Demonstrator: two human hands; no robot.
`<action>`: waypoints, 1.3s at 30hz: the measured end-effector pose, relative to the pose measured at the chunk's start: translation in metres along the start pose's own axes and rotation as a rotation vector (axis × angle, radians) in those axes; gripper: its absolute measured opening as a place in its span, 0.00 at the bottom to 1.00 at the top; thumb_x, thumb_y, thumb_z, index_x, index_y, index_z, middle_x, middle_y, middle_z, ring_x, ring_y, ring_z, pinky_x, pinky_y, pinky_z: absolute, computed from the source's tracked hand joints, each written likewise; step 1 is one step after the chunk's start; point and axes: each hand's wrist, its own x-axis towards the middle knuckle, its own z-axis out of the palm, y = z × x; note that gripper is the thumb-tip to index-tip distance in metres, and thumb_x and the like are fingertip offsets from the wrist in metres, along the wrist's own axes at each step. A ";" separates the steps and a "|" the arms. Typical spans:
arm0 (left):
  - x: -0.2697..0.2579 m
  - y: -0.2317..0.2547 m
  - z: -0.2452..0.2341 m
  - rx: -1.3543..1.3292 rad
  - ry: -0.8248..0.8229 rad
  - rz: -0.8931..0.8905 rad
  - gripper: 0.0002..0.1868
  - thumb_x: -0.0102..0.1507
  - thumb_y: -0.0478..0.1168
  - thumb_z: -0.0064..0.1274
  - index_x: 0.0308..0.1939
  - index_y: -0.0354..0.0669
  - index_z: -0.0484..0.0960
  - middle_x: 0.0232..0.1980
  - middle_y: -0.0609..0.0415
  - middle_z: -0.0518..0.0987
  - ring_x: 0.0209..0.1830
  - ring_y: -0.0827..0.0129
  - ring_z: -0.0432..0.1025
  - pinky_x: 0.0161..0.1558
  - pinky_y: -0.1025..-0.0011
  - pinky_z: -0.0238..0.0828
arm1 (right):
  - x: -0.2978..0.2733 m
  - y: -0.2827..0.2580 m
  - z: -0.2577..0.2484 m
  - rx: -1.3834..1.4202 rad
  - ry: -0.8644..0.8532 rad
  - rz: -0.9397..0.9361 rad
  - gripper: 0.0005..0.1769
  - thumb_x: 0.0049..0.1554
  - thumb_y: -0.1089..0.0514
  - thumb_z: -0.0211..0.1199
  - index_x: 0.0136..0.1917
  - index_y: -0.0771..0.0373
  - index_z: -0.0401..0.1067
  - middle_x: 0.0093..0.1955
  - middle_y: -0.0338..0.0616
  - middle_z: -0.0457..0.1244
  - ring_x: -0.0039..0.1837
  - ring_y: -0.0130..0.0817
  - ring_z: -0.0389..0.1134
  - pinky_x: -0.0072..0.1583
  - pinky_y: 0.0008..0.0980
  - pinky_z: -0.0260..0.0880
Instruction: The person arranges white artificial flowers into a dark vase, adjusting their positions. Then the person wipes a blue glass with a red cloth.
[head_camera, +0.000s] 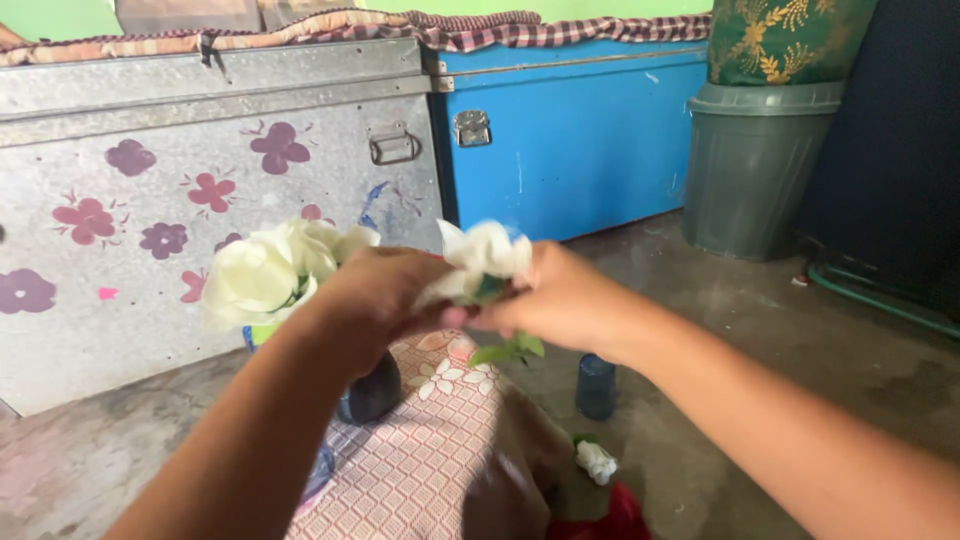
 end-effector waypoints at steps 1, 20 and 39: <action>-0.004 0.003 -0.007 -0.023 -0.001 0.030 0.17 0.61 0.36 0.52 0.47 0.21 0.82 0.43 0.38 0.85 0.36 0.60 0.81 0.39 0.72 0.80 | 0.004 -0.002 0.001 0.027 0.016 0.063 0.22 0.48 0.54 0.70 0.56 0.59 0.78 0.44 0.36 0.73 0.41 0.24 0.69 0.43 0.29 0.69; -0.039 -0.044 -0.141 0.825 0.677 0.413 0.64 0.41 0.50 0.70 0.75 0.38 0.50 0.71 0.32 0.59 0.70 0.44 0.56 0.68 0.52 0.49 | 0.019 -0.045 0.046 0.349 0.081 0.299 0.17 0.62 0.51 0.54 0.56 0.66 0.69 0.51 0.49 0.67 0.41 0.36 0.71 0.41 0.37 0.74; -0.007 -0.067 -0.129 0.482 0.673 0.738 0.29 0.67 0.41 0.51 0.67 0.34 0.58 0.55 0.34 0.77 0.49 0.54 0.79 0.45 0.62 0.79 | 0.066 -0.026 0.078 0.585 0.213 -0.233 0.14 0.62 0.59 0.57 0.61 0.64 0.66 0.53 0.45 0.65 0.48 0.35 0.74 0.51 0.35 0.79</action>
